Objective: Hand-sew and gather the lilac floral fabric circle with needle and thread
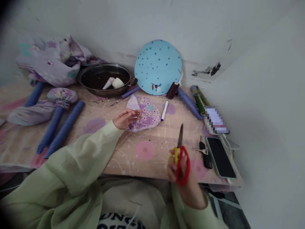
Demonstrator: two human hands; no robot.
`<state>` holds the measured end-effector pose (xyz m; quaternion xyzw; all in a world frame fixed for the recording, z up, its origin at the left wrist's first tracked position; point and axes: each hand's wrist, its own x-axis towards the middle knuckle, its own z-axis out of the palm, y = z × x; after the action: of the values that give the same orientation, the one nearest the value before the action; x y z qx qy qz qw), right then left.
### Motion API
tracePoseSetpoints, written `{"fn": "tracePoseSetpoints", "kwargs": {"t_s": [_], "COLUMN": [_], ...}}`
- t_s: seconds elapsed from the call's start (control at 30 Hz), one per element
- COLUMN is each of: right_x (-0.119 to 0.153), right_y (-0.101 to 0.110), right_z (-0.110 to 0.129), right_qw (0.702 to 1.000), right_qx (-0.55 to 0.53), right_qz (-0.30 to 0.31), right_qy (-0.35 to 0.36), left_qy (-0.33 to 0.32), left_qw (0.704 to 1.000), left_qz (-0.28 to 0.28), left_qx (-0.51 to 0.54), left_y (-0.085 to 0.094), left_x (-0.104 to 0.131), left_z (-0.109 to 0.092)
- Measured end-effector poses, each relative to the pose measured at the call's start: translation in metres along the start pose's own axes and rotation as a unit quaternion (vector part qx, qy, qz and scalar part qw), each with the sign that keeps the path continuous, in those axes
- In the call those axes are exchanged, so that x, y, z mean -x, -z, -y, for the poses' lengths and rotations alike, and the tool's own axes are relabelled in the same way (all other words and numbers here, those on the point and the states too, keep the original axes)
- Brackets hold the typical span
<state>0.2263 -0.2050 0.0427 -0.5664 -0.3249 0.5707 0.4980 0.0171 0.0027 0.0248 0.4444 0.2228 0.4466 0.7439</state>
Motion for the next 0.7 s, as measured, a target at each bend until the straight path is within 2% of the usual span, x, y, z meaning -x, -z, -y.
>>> {"fn": "tracePoseSetpoints", "kwargs": {"t_s": [0.07,0.13,0.23,0.37,0.5,0.7], "right_x": [0.018,0.030,0.033,0.020,0.007,-0.002], "right_y": [-0.037,-0.065,-0.087,-0.096,-0.100,-0.102], "right_z": [-0.010,-0.014,-0.013,-0.016,-0.021,-0.019], "right_qw": [0.989,0.962,0.934,0.921,0.893,0.876], "right_qx": [-0.141,-0.235,-0.268,-0.282,-0.332,-0.368], "right_qz": [0.015,0.081,0.185,0.222,0.252,0.250], "right_qy": [-0.049,-0.110,-0.144,-0.151,-0.173,-0.186], "left_qy": [-0.008,-0.017,-0.027,-0.040,-0.037,-0.032], "left_qw": [1.000,1.000,0.999,0.998,0.997,0.996], "left_qz": [-0.002,-0.005,-0.006,-0.013,-0.025,-0.045], "left_qx": [-0.012,-0.023,-0.032,-0.043,-0.060,-0.074], "left_y": [0.001,0.002,0.001,-0.001,-0.001,0.000], "left_x": [0.000,0.000,0.000,0.002,0.004,0.005], "left_z": [0.002,0.004,0.006,0.008,0.008,0.008]}}
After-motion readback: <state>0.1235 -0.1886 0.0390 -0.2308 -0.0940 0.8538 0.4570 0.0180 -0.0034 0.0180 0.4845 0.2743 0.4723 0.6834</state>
